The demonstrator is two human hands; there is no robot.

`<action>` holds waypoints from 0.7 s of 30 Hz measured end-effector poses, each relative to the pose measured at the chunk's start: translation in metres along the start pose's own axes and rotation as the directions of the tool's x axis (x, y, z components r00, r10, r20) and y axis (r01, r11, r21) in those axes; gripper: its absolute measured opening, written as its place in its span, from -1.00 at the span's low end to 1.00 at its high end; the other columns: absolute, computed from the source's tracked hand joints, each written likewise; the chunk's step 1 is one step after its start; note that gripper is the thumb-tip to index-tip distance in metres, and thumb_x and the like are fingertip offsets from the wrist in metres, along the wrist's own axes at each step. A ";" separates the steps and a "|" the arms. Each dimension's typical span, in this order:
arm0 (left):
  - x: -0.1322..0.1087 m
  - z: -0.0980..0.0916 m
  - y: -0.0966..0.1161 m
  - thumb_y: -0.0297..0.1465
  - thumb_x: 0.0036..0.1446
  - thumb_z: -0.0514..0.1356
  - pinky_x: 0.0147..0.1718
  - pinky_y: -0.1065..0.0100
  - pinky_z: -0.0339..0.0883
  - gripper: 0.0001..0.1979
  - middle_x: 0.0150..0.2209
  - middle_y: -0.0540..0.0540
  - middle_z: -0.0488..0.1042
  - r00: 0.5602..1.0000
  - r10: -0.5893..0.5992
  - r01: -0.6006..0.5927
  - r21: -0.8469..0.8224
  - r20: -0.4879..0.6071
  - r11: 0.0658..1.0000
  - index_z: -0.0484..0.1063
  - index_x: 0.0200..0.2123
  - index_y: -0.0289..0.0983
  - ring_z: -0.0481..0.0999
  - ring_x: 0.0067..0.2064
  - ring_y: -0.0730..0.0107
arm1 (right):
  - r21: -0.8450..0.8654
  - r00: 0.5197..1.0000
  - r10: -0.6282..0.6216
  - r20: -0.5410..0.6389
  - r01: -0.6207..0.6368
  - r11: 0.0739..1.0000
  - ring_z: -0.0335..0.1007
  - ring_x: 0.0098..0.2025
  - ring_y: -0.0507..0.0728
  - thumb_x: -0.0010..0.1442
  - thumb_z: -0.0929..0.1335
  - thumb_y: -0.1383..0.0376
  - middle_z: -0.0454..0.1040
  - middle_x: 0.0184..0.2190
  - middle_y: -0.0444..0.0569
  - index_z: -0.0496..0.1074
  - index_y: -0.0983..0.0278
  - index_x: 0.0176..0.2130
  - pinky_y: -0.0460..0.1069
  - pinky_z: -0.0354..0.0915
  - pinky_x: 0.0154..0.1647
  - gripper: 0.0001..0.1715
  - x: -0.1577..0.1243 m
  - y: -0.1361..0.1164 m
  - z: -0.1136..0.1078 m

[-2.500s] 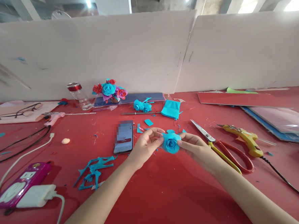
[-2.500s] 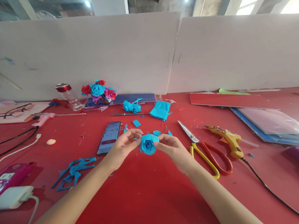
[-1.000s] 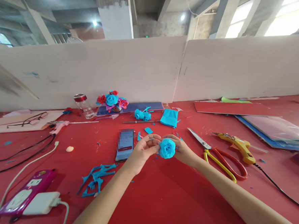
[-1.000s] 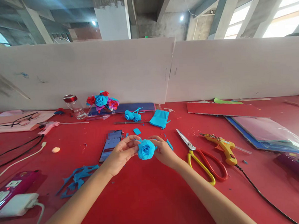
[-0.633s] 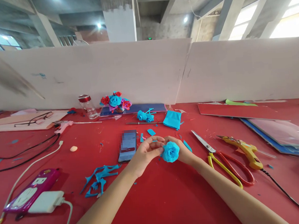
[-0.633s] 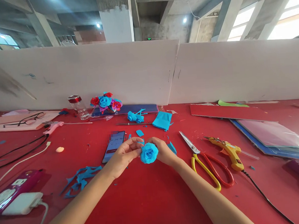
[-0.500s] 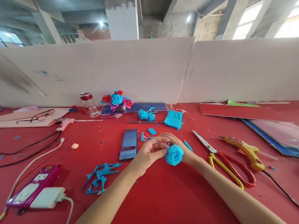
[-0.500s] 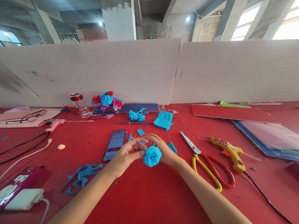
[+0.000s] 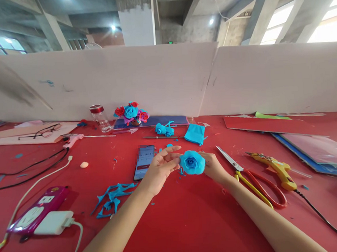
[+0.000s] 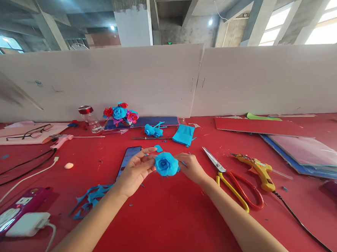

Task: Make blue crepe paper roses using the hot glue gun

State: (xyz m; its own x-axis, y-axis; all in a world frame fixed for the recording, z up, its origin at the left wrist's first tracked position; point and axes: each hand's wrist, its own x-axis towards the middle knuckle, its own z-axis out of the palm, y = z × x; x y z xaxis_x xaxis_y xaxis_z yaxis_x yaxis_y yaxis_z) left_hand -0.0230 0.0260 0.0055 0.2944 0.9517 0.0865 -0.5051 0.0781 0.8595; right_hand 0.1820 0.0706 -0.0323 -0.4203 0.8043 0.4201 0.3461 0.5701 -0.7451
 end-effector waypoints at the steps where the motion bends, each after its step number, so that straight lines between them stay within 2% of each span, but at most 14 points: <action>1: 0.000 -0.001 0.001 -0.42 -0.06 0.32 -0.31 0.43 0.27 -0.72 -0.35 -0.01 0.52 1.000 -0.005 0.005 -0.021 -0.003 1.000 0.48 -0.20 -0.19 0.44 -0.34 0.50 | -0.013 1.000 0.000 -0.016 0.000 1.000 0.32 -0.44 0.12 0.12 0.27 0.24 0.45 -0.51 -0.05 0.48 0.19 -0.54 0.04 0.27 -0.33 -0.72 -0.001 0.001 0.000; 6: -0.001 -0.002 0.000 -0.42 -0.01 0.29 -0.27 0.39 0.33 -0.71 -0.27 -0.03 0.51 0.999 -0.039 0.040 -0.035 0.013 0.999 0.45 -0.15 -0.19 0.48 -0.32 0.47 | -0.083 0.996 -0.004 -0.084 -0.003 0.997 0.22 -0.52 0.07 0.10 0.24 0.32 0.35 -0.59 -0.09 0.41 0.22 -0.62 0.00 0.21 -0.43 -0.68 -0.001 0.005 -0.003; 10: -0.001 0.001 -0.001 -0.46 -0.01 0.28 -0.18 0.33 0.34 -0.71 -0.20 -0.05 0.49 0.999 -0.028 0.029 -0.018 0.043 0.999 0.45 -0.15 -0.19 0.50 -0.25 0.41 | -0.117 0.993 -0.004 -0.121 -0.010 0.993 0.26 -0.51 0.09 0.11 0.25 0.32 0.40 -0.58 -0.08 0.46 0.22 -0.56 -0.01 0.21 -0.44 -0.71 -0.002 0.006 -0.005; 17: -0.001 0.002 -0.002 -0.47 0.03 0.25 -0.13 0.34 0.28 -0.67 -0.28 -0.05 0.52 0.999 -0.011 0.012 -0.010 0.050 1.000 0.40 -0.08 -0.19 0.48 -0.19 0.40 | -0.135 0.989 -0.023 -0.149 0.003 0.991 0.41 -0.44 0.14 0.13 0.25 0.28 0.54 -0.45 -0.04 0.54 0.22 -0.42 0.01 0.32 -0.38 -0.72 -0.003 0.006 -0.005; 21: -0.001 0.001 -0.005 -0.44 0.05 0.24 -0.14 0.32 0.26 -0.65 -0.25 -0.07 0.53 0.998 -0.030 0.030 -0.006 0.051 1.000 0.38 -0.05 -0.19 0.48 -0.19 0.38 | -0.146 0.976 -0.025 -0.218 -0.007 0.989 0.48 -0.24 0.23 0.12 0.26 0.25 0.57 -0.31 0.01 0.54 0.24 -0.33 0.07 0.36 -0.20 -0.73 -0.003 0.008 -0.005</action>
State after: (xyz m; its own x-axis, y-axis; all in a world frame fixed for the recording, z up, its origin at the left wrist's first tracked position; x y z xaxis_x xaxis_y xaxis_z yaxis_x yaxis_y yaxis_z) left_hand -0.0201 0.0243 0.0014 0.3502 0.9327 0.0861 -0.5009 0.1089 0.8586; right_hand 0.1906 0.0737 -0.0368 -0.2356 0.8071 0.5414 0.4676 0.5825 -0.6648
